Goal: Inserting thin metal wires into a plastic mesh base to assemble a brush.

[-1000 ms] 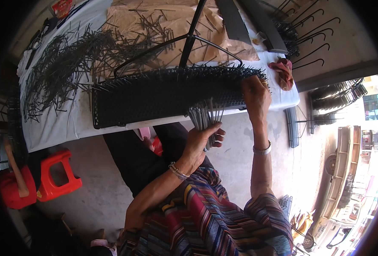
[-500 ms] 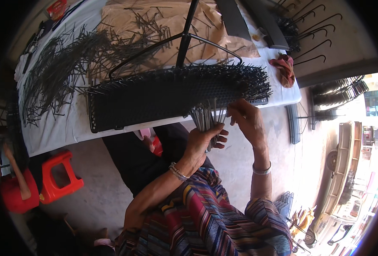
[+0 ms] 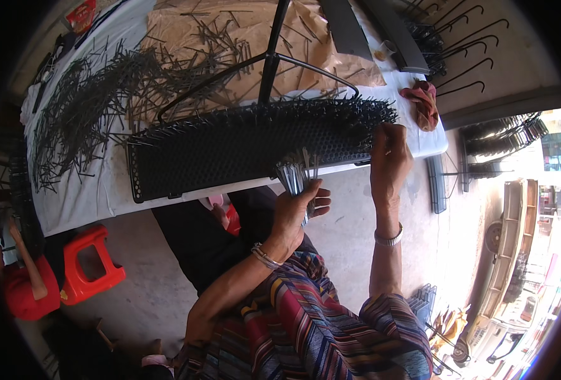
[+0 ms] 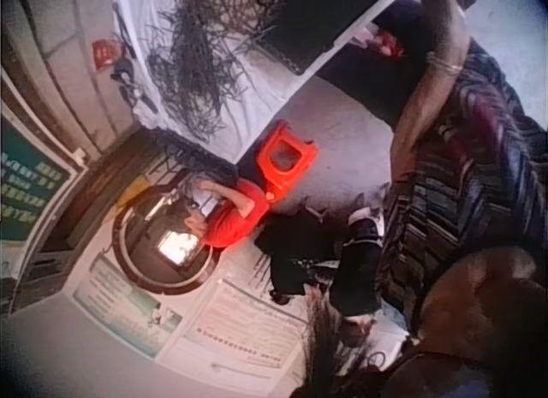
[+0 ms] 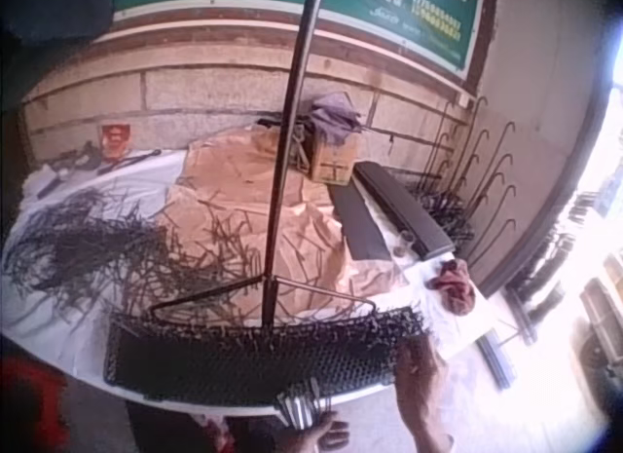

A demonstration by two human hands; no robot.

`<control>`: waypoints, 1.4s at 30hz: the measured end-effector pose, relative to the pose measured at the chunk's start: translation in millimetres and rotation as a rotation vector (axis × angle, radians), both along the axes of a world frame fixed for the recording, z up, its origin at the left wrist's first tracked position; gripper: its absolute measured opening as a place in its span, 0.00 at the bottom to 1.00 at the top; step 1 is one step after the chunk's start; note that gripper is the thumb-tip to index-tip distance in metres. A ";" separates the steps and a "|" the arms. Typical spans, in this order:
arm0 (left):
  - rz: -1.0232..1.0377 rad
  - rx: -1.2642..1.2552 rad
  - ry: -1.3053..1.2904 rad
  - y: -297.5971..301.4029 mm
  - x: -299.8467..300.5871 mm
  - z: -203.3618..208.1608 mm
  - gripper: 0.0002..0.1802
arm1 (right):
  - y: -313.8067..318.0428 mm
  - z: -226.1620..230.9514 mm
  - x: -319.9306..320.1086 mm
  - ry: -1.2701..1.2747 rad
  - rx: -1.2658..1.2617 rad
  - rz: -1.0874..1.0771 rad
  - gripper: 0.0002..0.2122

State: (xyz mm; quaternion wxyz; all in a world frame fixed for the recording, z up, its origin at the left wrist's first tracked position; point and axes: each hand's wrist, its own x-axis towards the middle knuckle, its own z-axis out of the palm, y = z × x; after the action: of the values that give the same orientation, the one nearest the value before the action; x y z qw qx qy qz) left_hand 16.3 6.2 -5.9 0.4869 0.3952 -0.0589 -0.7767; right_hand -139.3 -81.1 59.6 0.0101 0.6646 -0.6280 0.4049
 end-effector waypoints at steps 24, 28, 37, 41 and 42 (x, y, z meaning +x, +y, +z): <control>-0.053 -0.017 -0.016 10.4 2.7 4.1 0.11 | -12.0 -4.3 -6.6 0.062 0.122 0.166 0.02; -0.043 -0.040 0.010 10.8 3.4 4.9 0.11 | -13.7 -2.4 -1.3 0.250 0.122 0.086 0.03; -0.098 -0.068 -0.057 12.4 4.0 9.2 0.13 | 36.0 9.3 6.8 -0.376 0.753 0.284 0.07; -0.127 -0.029 -0.091 13.3 -0.2 17.9 0.16 | 52.8 4.5 6.6 -0.507 0.752 0.338 0.05; -0.131 -0.040 -0.082 13.2 -1.4 12.7 0.16 | 54.2 7.2 4.3 -0.574 0.721 0.299 0.05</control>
State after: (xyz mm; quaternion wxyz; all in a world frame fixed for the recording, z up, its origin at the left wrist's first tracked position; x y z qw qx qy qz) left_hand 14.9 19.4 6.8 0.4400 0.4121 -0.1203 -0.7888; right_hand -135.0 -26.9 66.8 -0.4528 0.5701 -0.6035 0.3253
